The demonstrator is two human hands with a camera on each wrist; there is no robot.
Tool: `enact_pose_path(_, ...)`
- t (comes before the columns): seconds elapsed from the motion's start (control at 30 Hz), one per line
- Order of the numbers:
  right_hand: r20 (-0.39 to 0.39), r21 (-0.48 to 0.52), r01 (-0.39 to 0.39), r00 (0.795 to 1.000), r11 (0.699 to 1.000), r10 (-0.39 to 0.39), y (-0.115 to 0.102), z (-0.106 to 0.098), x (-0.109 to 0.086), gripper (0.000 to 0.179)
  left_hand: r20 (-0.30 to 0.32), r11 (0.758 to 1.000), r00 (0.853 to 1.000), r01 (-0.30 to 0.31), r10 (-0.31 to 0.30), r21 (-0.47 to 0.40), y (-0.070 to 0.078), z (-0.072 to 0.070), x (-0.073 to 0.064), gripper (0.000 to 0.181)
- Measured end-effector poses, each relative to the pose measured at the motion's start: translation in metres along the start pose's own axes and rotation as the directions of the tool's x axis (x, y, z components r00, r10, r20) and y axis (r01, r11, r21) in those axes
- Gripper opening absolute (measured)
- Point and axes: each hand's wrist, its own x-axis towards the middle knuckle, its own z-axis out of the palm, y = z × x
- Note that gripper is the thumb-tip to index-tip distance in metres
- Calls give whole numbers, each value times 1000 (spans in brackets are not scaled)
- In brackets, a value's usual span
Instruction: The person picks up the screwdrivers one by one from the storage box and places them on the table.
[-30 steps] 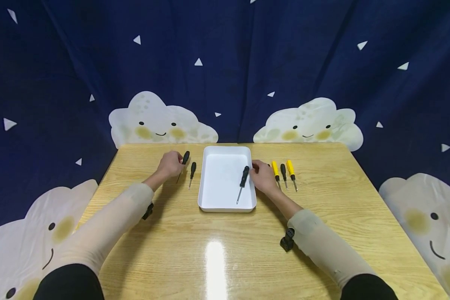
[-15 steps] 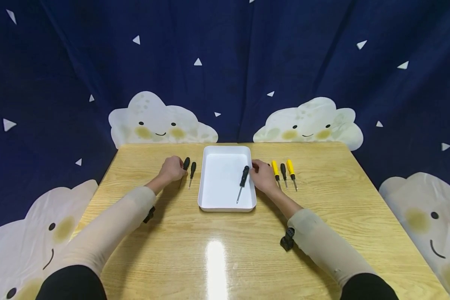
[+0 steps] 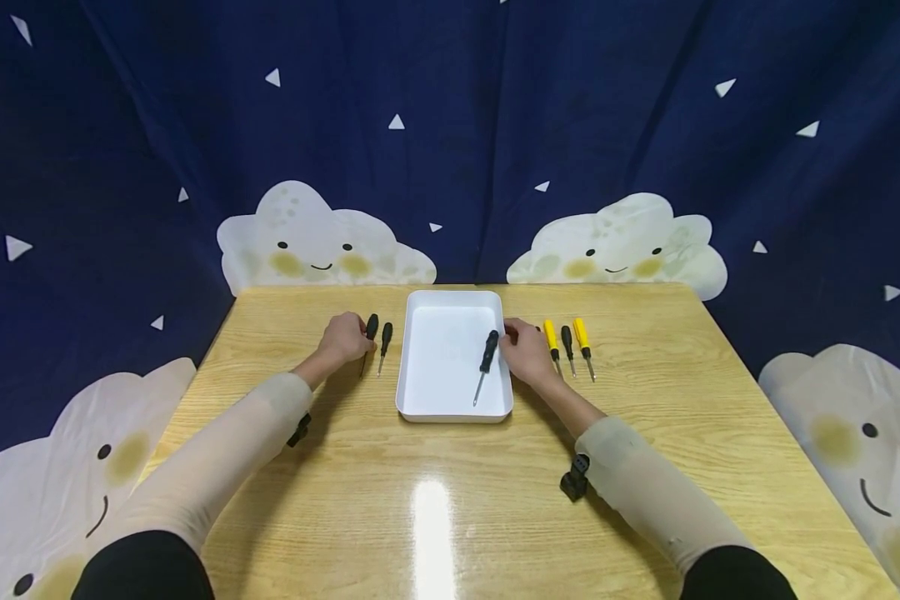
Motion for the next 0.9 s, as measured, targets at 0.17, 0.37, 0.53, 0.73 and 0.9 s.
enact_pose_path(0.17,-6,11,11,1000,1000,-11,1,2,1,42,6,1000,1000,-7,7,8,-1,-4,0,57)
enact_pose_path(0.37,-5,14,2,1000,1000,-2,2,2,1,42,-5,999,999,-32,32,9,4,-14,-1,42)
enact_pose_path(0.53,-8,8,11,1000,1000,-11,3,2,2,43,-64,997,996,-64,61,-46,22,-23,-6,37)
enact_pose_path(0.73,-7,6,8,1000,1000,-8,5,2,1,42,-92,991,990,-112,105,-72,50,-29,-5,62)
enact_pose_path(0.9,-6,7,8,1000,1000,-8,4,3,1,42,-85,982,983,-167,160,-86,67,-30,1,61)
